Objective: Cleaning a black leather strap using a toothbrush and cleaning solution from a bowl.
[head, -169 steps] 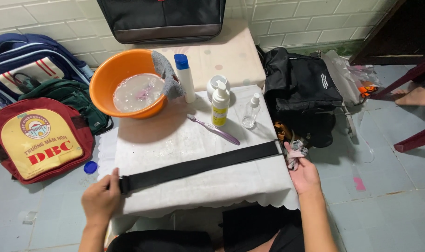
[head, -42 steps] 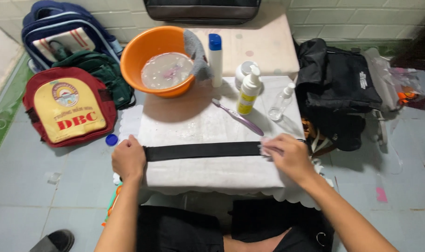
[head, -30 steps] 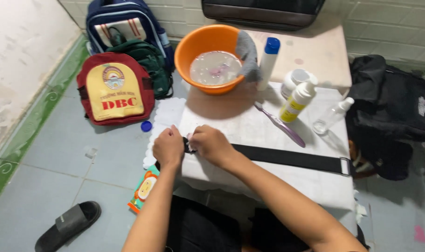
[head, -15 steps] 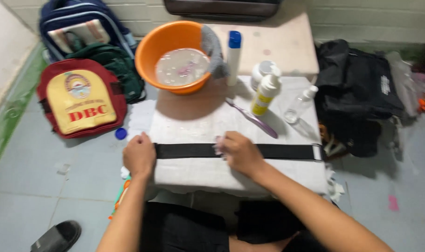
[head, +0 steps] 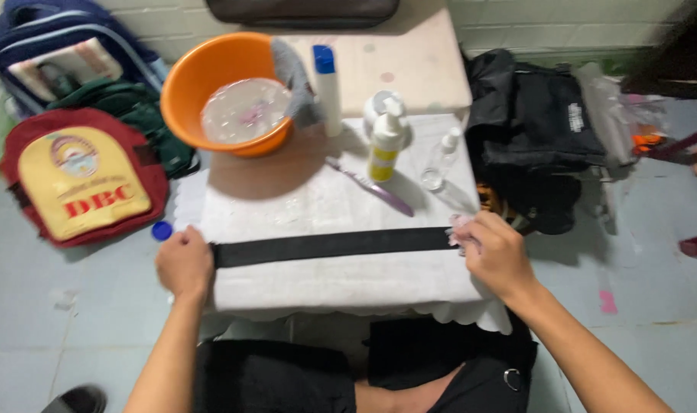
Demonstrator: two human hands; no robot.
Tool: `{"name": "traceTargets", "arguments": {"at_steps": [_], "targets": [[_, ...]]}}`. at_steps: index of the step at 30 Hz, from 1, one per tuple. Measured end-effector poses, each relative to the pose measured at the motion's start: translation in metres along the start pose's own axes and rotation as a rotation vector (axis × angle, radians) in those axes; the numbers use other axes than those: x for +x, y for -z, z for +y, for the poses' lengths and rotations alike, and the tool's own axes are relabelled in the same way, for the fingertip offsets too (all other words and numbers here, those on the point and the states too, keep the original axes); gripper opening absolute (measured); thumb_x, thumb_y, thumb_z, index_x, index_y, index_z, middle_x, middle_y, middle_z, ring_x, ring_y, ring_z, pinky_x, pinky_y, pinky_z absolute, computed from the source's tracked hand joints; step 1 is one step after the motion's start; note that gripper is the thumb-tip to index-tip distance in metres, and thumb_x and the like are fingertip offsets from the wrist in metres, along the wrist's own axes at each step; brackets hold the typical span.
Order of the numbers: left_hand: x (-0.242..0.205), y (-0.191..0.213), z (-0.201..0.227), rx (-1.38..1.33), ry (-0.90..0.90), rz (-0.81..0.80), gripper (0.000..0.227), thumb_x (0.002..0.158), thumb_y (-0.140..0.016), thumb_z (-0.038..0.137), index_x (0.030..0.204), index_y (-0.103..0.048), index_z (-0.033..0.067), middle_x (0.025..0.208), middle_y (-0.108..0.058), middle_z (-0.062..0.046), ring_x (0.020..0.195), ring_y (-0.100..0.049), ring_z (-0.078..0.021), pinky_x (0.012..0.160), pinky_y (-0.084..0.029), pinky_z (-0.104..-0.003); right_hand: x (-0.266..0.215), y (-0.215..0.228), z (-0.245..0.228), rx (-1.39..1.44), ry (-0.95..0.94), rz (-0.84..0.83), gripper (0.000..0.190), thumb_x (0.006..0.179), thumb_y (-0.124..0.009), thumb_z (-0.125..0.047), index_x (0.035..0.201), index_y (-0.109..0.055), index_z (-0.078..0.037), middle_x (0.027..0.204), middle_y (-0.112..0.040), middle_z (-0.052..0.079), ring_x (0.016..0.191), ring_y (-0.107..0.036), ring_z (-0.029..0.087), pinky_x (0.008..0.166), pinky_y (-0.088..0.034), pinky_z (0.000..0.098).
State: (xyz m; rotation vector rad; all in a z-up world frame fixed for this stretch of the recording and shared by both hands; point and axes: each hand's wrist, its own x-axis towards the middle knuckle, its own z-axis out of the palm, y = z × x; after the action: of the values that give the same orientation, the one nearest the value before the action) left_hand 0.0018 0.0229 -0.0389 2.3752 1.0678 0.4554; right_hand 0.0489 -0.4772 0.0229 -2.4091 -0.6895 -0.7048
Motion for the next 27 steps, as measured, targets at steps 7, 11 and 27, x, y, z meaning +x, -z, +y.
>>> {"name": "traceTargets", "arguments": {"at_steps": [7,11,27], "targets": [[-0.007,0.018,0.023,-0.059,0.086,-0.027,0.043,0.102,-0.052,0.036,0.086,-0.074,0.0013,0.089,-0.071,-0.029,0.099,-0.067,-0.0542,0.085,-0.053,-0.062,0.022,-0.076,-0.102,0.224,-0.009,0.011,0.015,0.082,-0.079,-0.005,0.081,-0.075,-0.020,0.080,-0.068,-0.004,0.079,-0.070,0.021,0.074,-0.056,0.0298],[-0.011,0.022,0.024,-0.092,0.152,-0.060,0.042,0.098,-0.052,0.039,0.080,-0.072,0.0067,0.084,-0.072,-0.025,0.096,-0.069,-0.0511,0.084,-0.054,-0.059,0.064,-0.144,-0.194,0.476,0.093,-0.060,0.010,0.082,-0.080,-0.006,0.083,-0.074,-0.014,0.079,-0.066,0.002,0.077,-0.069,0.026,0.072,-0.057,0.0328],[-0.012,0.023,0.021,-0.100,0.100,-0.043,0.044,0.100,-0.056,0.037,0.066,-0.059,0.0079,0.069,-0.065,-0.024,0.082,-0.069,-0.0504,0.075,-0.054,-0.055,0.046,-0.123,-0.114,0.183,0.239,-0.276,0.029,0.074,-0.058,0.008,0.091,-0.068,-0.013,0.087,-0.060,0.005,0.086,-0.063,0.029,0.077,-0.055,0.0360]]}}
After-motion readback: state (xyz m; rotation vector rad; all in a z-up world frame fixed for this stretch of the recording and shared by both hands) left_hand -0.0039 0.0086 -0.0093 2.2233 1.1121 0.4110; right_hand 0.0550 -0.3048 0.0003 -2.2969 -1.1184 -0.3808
